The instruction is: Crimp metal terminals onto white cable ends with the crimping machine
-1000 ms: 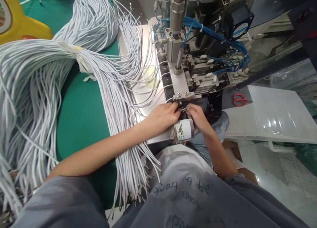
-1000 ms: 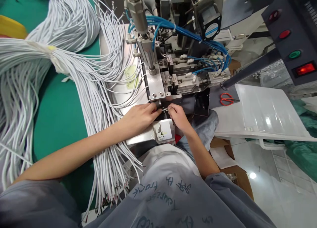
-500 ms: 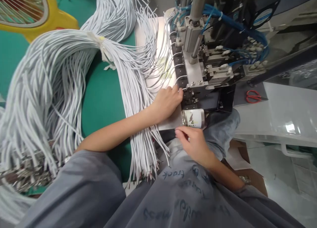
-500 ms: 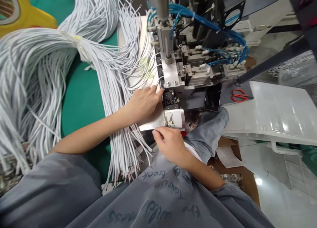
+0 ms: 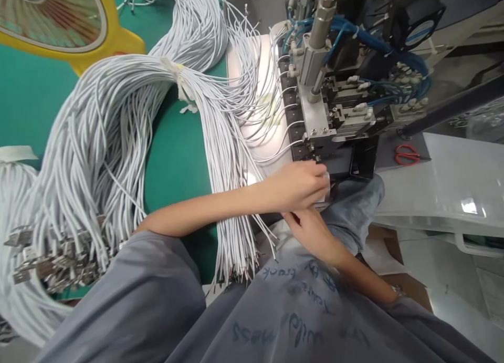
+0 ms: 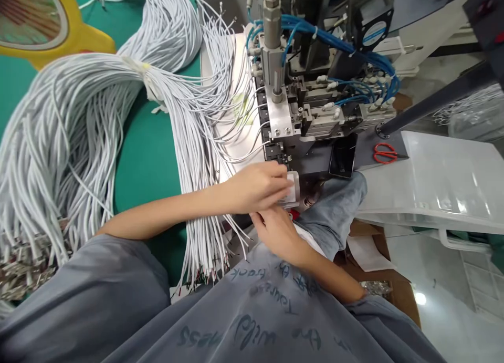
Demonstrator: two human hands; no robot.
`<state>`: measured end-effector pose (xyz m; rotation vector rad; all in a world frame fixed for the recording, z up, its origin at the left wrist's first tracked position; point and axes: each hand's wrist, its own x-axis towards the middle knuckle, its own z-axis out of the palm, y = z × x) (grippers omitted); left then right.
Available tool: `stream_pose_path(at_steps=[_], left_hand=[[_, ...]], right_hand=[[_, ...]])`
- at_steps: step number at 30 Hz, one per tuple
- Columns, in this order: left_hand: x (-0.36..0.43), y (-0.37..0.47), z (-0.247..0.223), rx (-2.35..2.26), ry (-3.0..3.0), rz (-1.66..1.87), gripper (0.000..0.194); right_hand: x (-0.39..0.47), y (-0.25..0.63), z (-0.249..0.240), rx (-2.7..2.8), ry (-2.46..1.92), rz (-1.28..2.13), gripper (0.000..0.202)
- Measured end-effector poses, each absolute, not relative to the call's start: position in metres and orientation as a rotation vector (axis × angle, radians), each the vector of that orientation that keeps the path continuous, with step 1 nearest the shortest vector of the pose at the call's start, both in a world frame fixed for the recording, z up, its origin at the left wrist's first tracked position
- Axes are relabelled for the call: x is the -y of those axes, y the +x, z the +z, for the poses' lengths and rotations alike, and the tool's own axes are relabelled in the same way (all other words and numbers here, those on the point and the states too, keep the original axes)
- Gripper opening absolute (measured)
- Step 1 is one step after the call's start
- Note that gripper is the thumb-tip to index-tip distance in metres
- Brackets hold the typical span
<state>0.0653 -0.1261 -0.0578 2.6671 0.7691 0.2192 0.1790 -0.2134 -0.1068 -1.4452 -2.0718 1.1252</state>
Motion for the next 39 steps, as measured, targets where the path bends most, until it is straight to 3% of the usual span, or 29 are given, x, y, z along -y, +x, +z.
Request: stream_pose_path(at_steps=[3,7,10,14,19,29,39], left_hand=[[0.132,0.066,-0.058,-0.566,2.459,0.318,0.034],[0.125,0.063,-0.058,-0.653,2.242,0.356,0.035],[0.117,0.062,-0.062,-0.733,2.172,0.47,0.034],[0.112,0.062,-0.068,-0.74,2.143,0.628,0.02],[0.112,0.06,-0.069,-0.759,2.184,0.698,0.019],[0.115,0.064,-0.073,-0.663,2.019,0.85,0.016],[0.111,0.06,-0.078,-0.596,2.077,0.701,0.023]], right_hand=[[0.206,0.191,-0.101,2.013,-1.448,1.116,0.019],[0.191,0.213,-0.091,1.806,-1.473,1.211,0.022],[0.179,0.231,-0.085,1.445,-1.492,1.097,0.013],[0.171,0.239,-0.085,1.114,-1.353,1.054,0.014],[0.172,0.229,-0.089,0.913,-1.121,1.201,0.019],[0.168,0.224,-0.089,1.194,-1.17,1.021,0.012],[0.156,0.241,-0.076,1.449,-1.303,0.972,0.02]])
